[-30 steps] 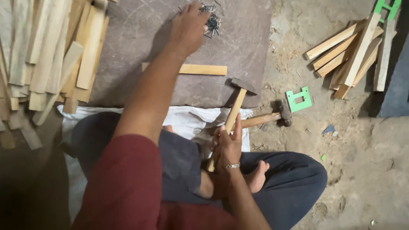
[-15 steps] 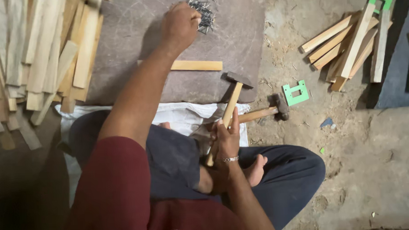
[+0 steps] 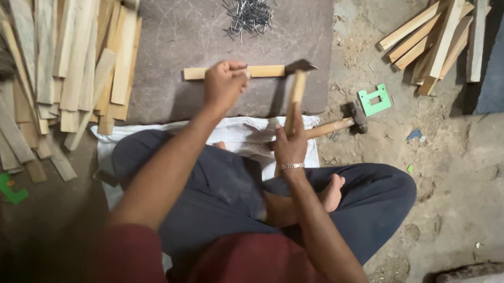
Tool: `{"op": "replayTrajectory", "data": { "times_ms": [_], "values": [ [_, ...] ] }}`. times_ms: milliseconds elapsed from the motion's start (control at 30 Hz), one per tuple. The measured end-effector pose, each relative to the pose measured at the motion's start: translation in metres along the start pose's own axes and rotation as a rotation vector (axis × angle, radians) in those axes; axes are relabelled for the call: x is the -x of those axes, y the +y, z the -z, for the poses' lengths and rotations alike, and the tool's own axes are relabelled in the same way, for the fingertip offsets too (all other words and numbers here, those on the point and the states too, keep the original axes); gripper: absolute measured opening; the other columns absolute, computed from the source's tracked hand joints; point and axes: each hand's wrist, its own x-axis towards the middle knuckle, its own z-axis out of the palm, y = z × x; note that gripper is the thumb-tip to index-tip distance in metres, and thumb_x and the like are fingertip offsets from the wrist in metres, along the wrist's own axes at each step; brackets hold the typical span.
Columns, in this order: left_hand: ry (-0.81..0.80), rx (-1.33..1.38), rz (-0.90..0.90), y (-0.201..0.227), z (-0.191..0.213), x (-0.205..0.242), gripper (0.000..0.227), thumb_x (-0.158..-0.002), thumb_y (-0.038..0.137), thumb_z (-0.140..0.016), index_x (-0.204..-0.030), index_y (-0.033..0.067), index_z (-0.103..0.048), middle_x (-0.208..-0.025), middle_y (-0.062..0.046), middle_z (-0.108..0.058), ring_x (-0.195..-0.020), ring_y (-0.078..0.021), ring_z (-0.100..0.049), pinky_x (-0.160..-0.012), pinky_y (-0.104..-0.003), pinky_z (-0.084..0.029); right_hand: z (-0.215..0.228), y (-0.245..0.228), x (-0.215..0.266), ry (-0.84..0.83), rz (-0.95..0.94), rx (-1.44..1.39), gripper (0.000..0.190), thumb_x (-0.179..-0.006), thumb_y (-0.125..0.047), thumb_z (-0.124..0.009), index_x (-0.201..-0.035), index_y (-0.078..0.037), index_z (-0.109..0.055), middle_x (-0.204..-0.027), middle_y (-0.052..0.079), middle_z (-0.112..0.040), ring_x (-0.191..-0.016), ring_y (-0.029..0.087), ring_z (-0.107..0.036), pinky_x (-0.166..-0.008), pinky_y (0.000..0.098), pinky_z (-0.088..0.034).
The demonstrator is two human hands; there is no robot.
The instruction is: The person sits on the floor and repeatedly hammers nails into small wooden planks using a hammer. They pick up a plank, place a nail, hammer it in, and then set the plank aside, repeating this process continuously.
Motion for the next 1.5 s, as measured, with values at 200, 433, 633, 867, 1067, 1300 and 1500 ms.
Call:
{"op": "replayTrajectory", "data": {
  "times_ms": [200, 433, 633, 867, 1067, 1300, 1500],
  "values": [
    [0.016, -0.017, -0.056, -0.021, 0.005, -0.003, 0.019, -0.090, 0.000, -0.070, -0.109, -0.0051, -0.070, -0.086, -0.006, -0.075, -0.069, -0.0075, -0.067, -0.061, -0.023, -0.056, -0.001, -0.033, -0.002, -0.114, -0.095, -0.113, 0.076, -0.095, 0.003, -0.066, -0.162, -0.012, -0.034, -0.132, 0.017, -0.058, -0.093, 0.019, -0.063, -0.067, 0.0290, -0.055],
    [-0.089, -0.212, -0.109, -0.026, -0.003, -0.004, 0.019, -0.092, 0.003, -0.068, -0.110, -0.0008, -0.074, -0.084, -0.006, -0.075, -0.069, -0.0095, -0.067, -0.062, -0.026, -0.054, 0.029, -0.042, 0.030, -0.084, -0.458, -0.283, 0.083, -0.091, -0.002, -0.065, -0.163, -0.020, -0.029, -0.081, 0.005, -0.063, -0.049, 0.009, -0.052, -0.040, 0.0270, -0.045],
    [-0.096, -0.651, -0.473, -0.007, -0.015, -0.017, 0.011, -0.089, 0.007, -0.074, -0.098, 0.0058, -0.079, -0.094, -0.017, -0.067, -0.084, -0.0316, -0.069, -0.074, -0.039, -0.053, 0.032, -0.028, 0.029, -0.114, -0.499, -0.485, 0.082, -0.093, -0.005, -0.064, -0.164, -0.020, -0.025, -0.084, 0.004, -0.066, -0.051, 0.009, -0.053, -0.041, 0.0262, -0.045],
    [-0.092, -0.525, -0.594, -0.020, -0.034, -0.038, 0.013, -0.091, 0.005, -0.071, -0.104, 0.0022, -0.075, -0.103, -0.013, -0.073, -0.095, -0.0300, -0.072, -0.084, -0.037, -0.056, 0.037, -0.023, 0.032, -0.115, -0.508, -0.517, 0.081, -0.094, -0.004, -0.064, -0.164, -0.020, -0.026, -0.086, 0.003, -0.066, -0.050, 0.010, -0.054, -0.041, 0.0268, -0.045],
    [-0.066, -0.559, -0.595, -0.030, -0.034, -0.036, 0.012, -0.092, 0.007, -0.071, -0.103, 0.0035, -0.075, -0.103, -0.014, -0.074, -0.096, -0.0305, -0.072, -0.085, -0.039, -0.057, 0.038, -0.025, 0.031, -0.094, -0.576, -0.523, 0.083, -0.094, -0.004, -0.064, -0.165, -0.023, -0.025, -0.086, 0.004, -0.066, -0.051, 0.009, -0.052, -0.042, 0.0258, -0.044],
    [-0.054, -0.584, -0.705, -0.023, -0.030, -0.032, 0.013, -0.091, 0.004, -0.072, -0.102, 0.0047, -0.076, -0.102, -0.013, -0.074, -0.096, -0.0326, -0.071, -0.086, -0.042, -0.056, 0.031, -0.017, 0.034, -0.088, -0.563, -0.532, 0.084, -0.093, -0.002, -0.062, -0.165, -0.023, -0.024, -0.086, 0.004, -0.065, -0.051, 0.009, -0.052, -0.041, 0.0255, -0.043],
    [-0.053, -0.613, -0.819, -0.021, -0.031, -0.032, 0.019, -0.086, 0.003, -0.075, -0.104, 0.0068, -0.077, -0.096, -0.011, -0.074, -0.092, -0.0325, -0.069, -0.083, -0.043, -0.054, 0.033, -0.022, 0.024, -0.109, -0.049, -0.144, 0.073, -0.099, 0.003, -0.068, -0.163, -0.008, -0.035, -0.121, 0.012, -0.067, -0.097, 0.014, -0.062, -0.075, 0.0271, -0.051]
  ]
}}
